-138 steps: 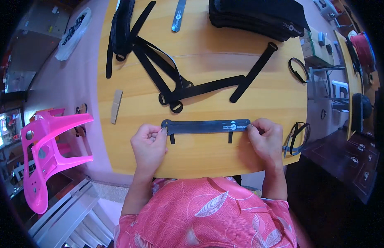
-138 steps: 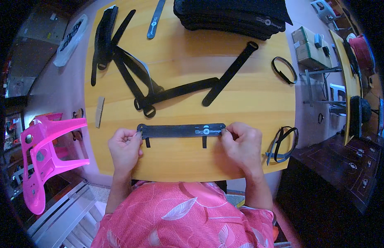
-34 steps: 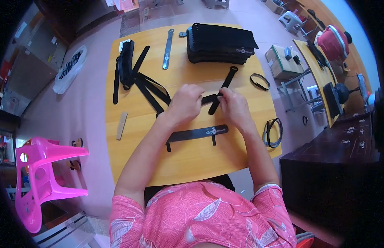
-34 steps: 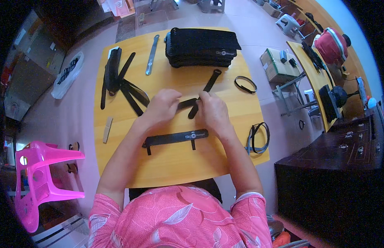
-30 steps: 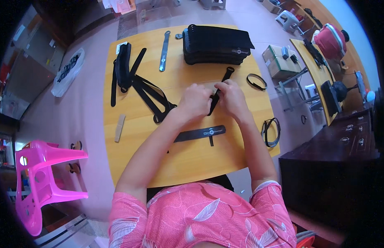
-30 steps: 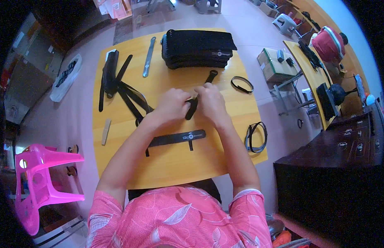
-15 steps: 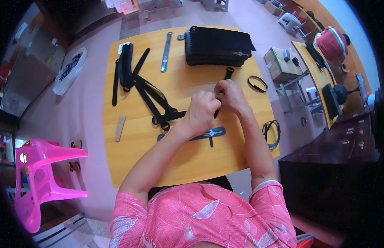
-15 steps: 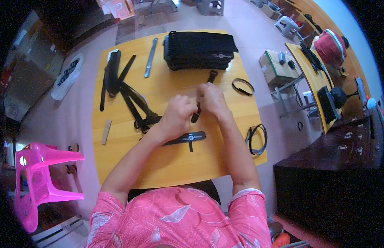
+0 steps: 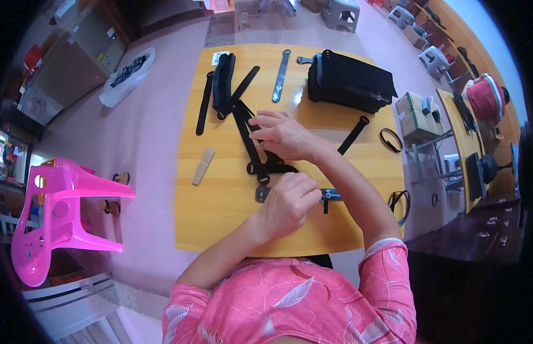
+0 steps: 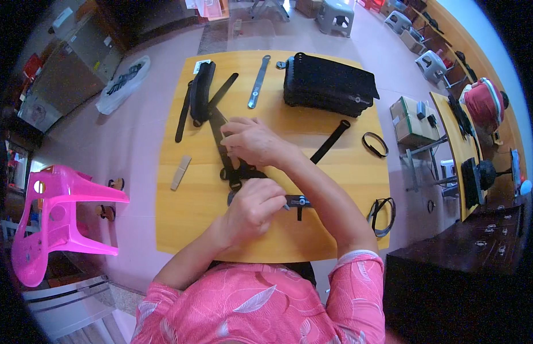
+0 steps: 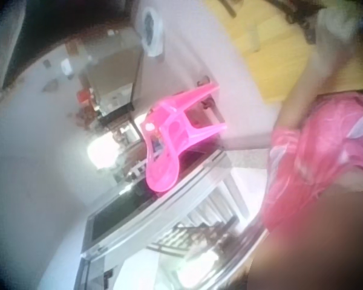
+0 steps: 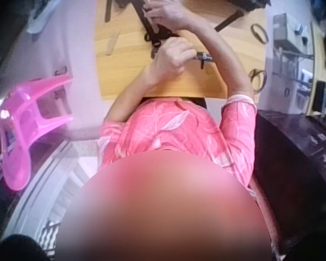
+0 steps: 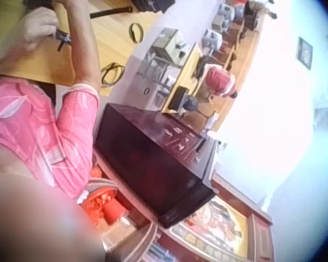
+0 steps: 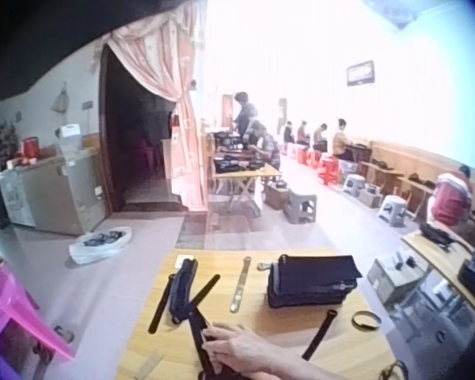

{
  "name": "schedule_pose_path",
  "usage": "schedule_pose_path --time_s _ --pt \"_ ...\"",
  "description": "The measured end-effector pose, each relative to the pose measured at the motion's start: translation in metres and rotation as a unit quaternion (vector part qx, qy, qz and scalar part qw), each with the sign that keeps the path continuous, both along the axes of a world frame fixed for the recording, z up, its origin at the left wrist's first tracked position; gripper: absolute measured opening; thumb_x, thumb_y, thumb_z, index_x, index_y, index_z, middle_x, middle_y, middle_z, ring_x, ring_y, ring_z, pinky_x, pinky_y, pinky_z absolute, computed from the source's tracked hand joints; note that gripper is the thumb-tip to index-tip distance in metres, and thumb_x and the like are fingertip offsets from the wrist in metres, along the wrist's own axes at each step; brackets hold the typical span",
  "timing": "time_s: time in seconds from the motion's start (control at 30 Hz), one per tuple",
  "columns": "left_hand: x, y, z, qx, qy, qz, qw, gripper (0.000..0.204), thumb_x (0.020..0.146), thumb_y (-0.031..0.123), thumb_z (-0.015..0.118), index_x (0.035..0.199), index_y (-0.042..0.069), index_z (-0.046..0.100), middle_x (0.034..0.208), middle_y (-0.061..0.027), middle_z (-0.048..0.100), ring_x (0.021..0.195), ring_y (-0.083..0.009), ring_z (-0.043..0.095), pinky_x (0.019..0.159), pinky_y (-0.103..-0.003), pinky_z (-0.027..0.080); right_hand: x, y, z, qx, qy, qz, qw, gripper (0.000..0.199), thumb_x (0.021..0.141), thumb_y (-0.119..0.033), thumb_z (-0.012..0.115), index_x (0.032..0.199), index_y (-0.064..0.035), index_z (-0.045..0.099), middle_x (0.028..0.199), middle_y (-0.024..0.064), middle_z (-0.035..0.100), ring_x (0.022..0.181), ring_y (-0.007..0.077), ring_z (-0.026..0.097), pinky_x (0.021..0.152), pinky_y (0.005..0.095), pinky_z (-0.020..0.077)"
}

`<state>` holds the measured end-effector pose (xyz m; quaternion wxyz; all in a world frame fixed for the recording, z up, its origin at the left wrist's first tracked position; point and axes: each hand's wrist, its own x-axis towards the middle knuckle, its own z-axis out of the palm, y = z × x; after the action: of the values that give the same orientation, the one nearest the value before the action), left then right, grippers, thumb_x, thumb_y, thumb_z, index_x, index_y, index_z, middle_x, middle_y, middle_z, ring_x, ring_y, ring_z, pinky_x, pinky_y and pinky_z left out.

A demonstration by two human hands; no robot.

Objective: Inspecting and organizing various black equipment straps and textile components on a desk.

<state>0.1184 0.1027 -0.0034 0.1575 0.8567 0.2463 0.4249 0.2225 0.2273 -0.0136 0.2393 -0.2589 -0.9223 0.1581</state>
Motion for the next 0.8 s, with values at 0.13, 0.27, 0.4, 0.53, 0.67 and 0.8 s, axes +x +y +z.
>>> schedule_pose_path --time_s 0.13,0.27,0.4,0.53,0.67,0.8 --pt "-0.015 -0.007 0.006 -0.014 -0.017 0.006 1.0 0.014 0.065 0.0 0.058 0.079 0.001 0.055 0.086 -0.0113 0.056 0.086 -0.0288 0.056 0.074 -0.038 0.044 -0.011 0.012 -0.006 0.018 -0.081 0.018 0.996 0.029 0.074 -0.016 0.067 0.102 -0.0115 0.068 0.118 0.0063 0.057 0.121 0.0257 0.044 0.099 0.048 0.0328" --pt "-0.025 -0.014 0.007 -0.029 -0.052 0.009 0.998 0.018 0.065 -0.001 0.058 0.082 -0.001 0.054 0.085 -0.0124 0.055 0.085 -0.0306 0.056 0.074 -0.039 0.044 -0.019 0.016 -0.005 0.027 -0.205 0.045 0.977 0.032 0.073 -0.023 0.066 0.104 -0.015 0.068 0.118 0.0042 0.056 0.124 0.024 0.042 0.101 0.0492 0.029" --pt "-0.042 -0.027 0.016 -0.035 -0.074 -0.021 0.996 0.023 0.063 -0.005 0.059 0.085 -0.002 0.054 0.087 -0.0143 0.055 0.084 -0.0325 0.056 0.074 -0.041 0.045 -0.013 0.016 -0.006 0.062 -0.216 0.05 0.973 0.034 0.073 -0.025 0.066 0.107 -0.0171 0.067 0.12 0.0019 0.055 0.125 0.0235 0.041 0.101 0.0522 0.0283" --pt "-0.069 -0.047 0.021 -0.033 -0.131 -0.008 0.991 0.025 0.062 -0.012 0.058 0.086 -0.003 0.056 0.082 -0.0163 0.059 0.075 -0.0346 0.059 0.066 -0.042 0.048 -0.01 0.019 -0.017 0.165 -0.163 0.064 0.971 0.03 0.074 -0.028 0.063 0.103 -0.0195 0.064 0.11 -0.0002 0.055 0.125 0.0227 0.04 0.102 0.0536 0.0293" --pt "-0.101 -0.086 0.07 -0.098 -0.164 -0.063 0.98 0.017 0.072 -0.008 0.056 0.088 -0.002 0.057 0.083 -0.015 0.061 0.075 -0.032 0.06 0.065 -0.042 0.049 -0.013 0.017 -0.017 0.158 -0.215 0.058 0.962 0.037 0.074 -0.029 0.064 0.111 -0.0213 0.064 0.121 -0.0025 0.053 0.129 0.0236 0.036 0.107 0.0495 0.0257" --pt "-0.12 -0.103 0.088 -0.134 -0.207 -0.045 0.968 0.014 0.076 -0.004 0.056 0.089 -0.001 0.058 0.082 -0.014 0.061 0.074 -0.0298 0.06 0.065 -0.042 0.049 -0.017 0.015 -0.004 0.138 -0.227 0.053 0.963 0.035 0.071 -0.029 0.067 0.104 -0.0187 0.067 0.119 0.0002 0.054 0.127 0.0251 0.038 0.106 0.0467 0.0276"
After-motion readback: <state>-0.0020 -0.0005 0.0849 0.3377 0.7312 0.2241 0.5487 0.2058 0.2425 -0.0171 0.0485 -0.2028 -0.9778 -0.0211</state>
